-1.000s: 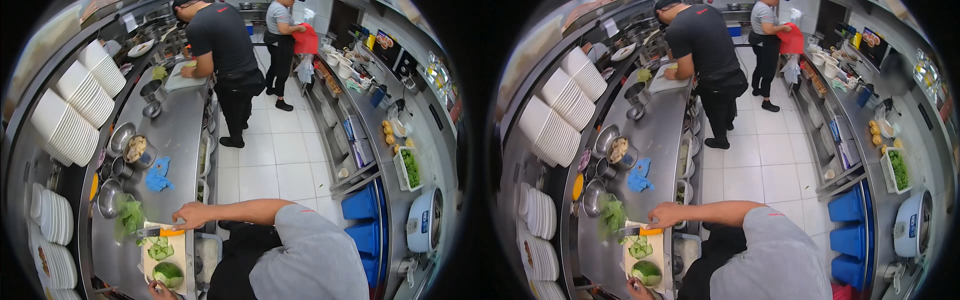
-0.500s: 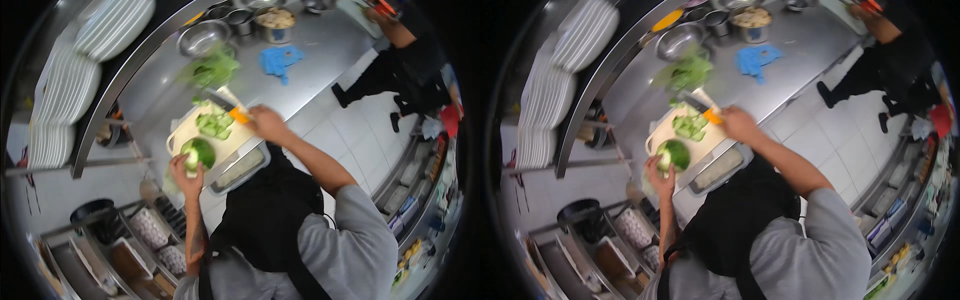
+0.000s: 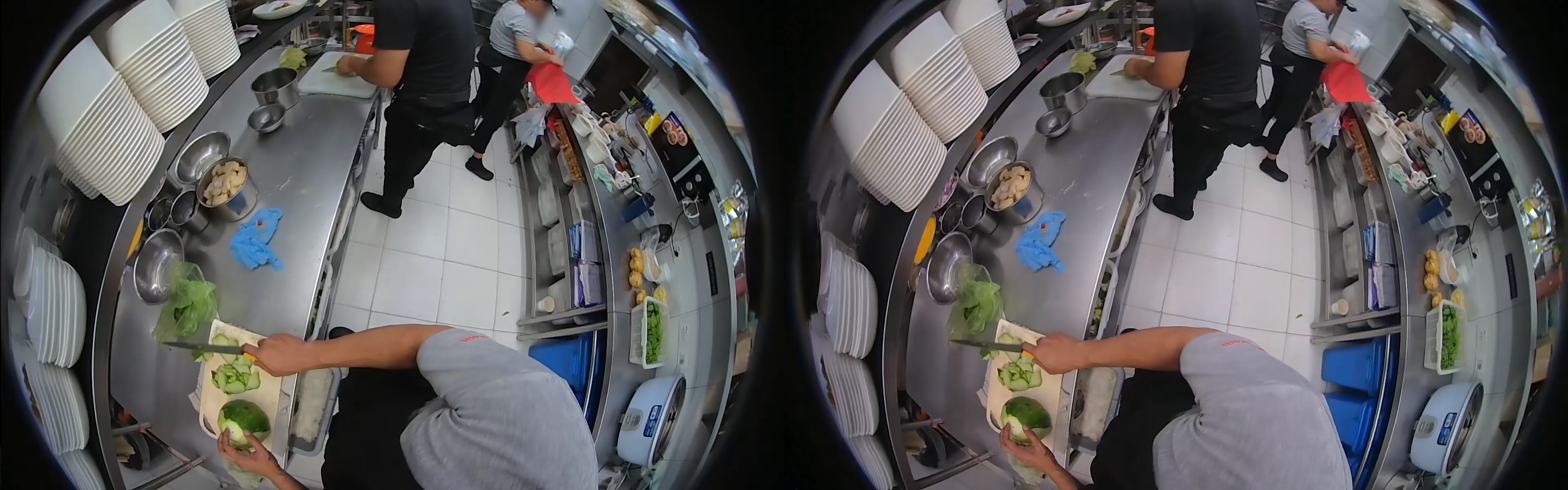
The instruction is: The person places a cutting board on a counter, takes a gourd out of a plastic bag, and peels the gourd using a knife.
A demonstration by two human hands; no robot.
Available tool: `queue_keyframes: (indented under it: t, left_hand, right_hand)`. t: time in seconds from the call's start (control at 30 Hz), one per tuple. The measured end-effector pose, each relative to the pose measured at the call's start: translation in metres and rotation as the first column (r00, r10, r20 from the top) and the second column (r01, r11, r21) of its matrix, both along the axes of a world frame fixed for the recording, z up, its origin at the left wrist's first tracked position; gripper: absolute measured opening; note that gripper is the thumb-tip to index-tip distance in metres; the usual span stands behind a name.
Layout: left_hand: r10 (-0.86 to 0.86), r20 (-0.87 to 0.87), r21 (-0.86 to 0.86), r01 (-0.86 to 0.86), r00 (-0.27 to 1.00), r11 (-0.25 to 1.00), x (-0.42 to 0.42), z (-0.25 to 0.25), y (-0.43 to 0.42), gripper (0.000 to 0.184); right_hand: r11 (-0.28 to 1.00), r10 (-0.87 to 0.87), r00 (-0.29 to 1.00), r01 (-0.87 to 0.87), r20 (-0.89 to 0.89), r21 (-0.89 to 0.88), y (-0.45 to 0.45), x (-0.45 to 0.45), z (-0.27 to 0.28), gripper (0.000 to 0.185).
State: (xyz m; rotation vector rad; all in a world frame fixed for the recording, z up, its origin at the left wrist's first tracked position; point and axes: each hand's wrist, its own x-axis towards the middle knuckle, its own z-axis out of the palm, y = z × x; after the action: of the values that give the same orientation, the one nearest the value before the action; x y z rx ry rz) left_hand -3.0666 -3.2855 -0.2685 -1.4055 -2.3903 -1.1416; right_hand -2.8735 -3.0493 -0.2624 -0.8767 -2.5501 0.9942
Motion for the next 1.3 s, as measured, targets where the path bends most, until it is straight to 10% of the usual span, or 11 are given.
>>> queue_keyframes:
  t: [0.4, 1.3]
  left_hand:
    - [-0.029, -0.003, 0.006, 0.029, 1.000, 1.000, 0.002, 0.002, -0.006, 0.038]
    - [-0.034, 0.014, 0.001, 0.034, 0.999, 0.999, 0.004, 0.002, -0.008, 0.040]
  right_hand:
    - [0.956, -0.059, 0.998, 0.067, 0.039, -0.284, -0.051, 0.032, -0.001, 0.035]
    - [0.969, 0.050, 0.992, -0.021, 0.112, -0.247, -0.068, 0.026, 0.003, 0.036]
